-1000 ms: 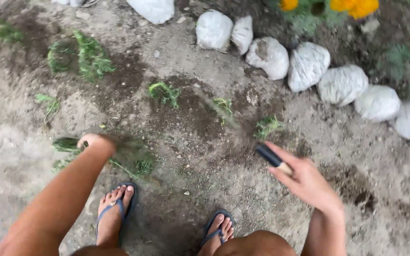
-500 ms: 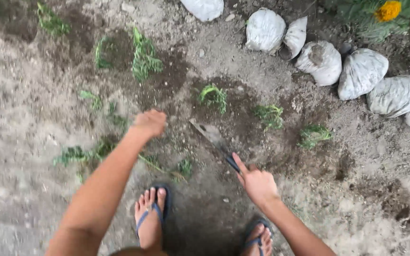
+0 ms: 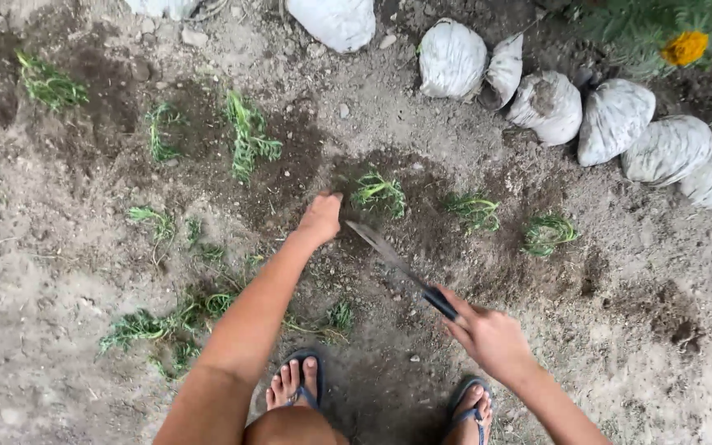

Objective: Planting small green sprigs into a garden bed using a machete to dig holes and hands to secure the plants.

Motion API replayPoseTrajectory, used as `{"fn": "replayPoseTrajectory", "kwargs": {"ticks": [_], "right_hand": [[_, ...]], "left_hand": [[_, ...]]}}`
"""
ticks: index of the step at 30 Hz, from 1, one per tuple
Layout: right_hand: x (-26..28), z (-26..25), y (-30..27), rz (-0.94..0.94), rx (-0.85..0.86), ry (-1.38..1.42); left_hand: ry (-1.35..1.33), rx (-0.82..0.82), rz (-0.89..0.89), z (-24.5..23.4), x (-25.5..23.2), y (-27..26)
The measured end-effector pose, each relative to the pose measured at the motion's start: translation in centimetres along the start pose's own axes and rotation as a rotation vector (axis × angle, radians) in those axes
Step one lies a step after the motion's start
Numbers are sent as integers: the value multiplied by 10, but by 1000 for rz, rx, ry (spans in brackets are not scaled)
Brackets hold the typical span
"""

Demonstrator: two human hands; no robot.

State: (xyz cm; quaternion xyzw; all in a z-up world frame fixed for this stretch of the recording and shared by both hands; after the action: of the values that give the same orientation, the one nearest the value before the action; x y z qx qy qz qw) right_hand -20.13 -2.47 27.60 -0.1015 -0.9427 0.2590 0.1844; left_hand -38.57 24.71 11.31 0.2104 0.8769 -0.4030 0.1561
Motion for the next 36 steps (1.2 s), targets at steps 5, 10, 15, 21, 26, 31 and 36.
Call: {"fn": "replayPoseTrajectory", "kwargs": {"ticks": [5,10,15,21,26,31,36], "right_hand": [[2,-50,-54,307,100,641],[-8,-28,-49,560,-38,1366],[-7,-9,-6,473,-156,1554],[-9,-30,11,337,-267,1239],[-14,0,53,243,-370,1172],[-22,-17,55,235,-391,1122],[-26,-7,85,191,-338,1082]], "left_hand": [[105,87,9,-11,-10,18],[214,135,28,-17,-20,36],[260,259,-75,-30,-36,48],[22,157,-60,-27,-43,52],[21,-140,-8,15,-7,117],[-11,-196,-31,-49,-53,65],[31,-172,177,6,-22,112]]}}
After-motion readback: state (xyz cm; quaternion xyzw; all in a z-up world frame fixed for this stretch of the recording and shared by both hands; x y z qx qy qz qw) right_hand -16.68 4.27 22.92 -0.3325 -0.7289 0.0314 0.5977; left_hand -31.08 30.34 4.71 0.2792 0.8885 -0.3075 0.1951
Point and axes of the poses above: each hand's wrist, its own y-axis towards the middle knuckle, its own z-axis out of the palm, x = y × z, the point moved 1 cm from there along y, towards the middle knuckle, and after that the axes turned 13 degrees about y, right-handed, at the moved point
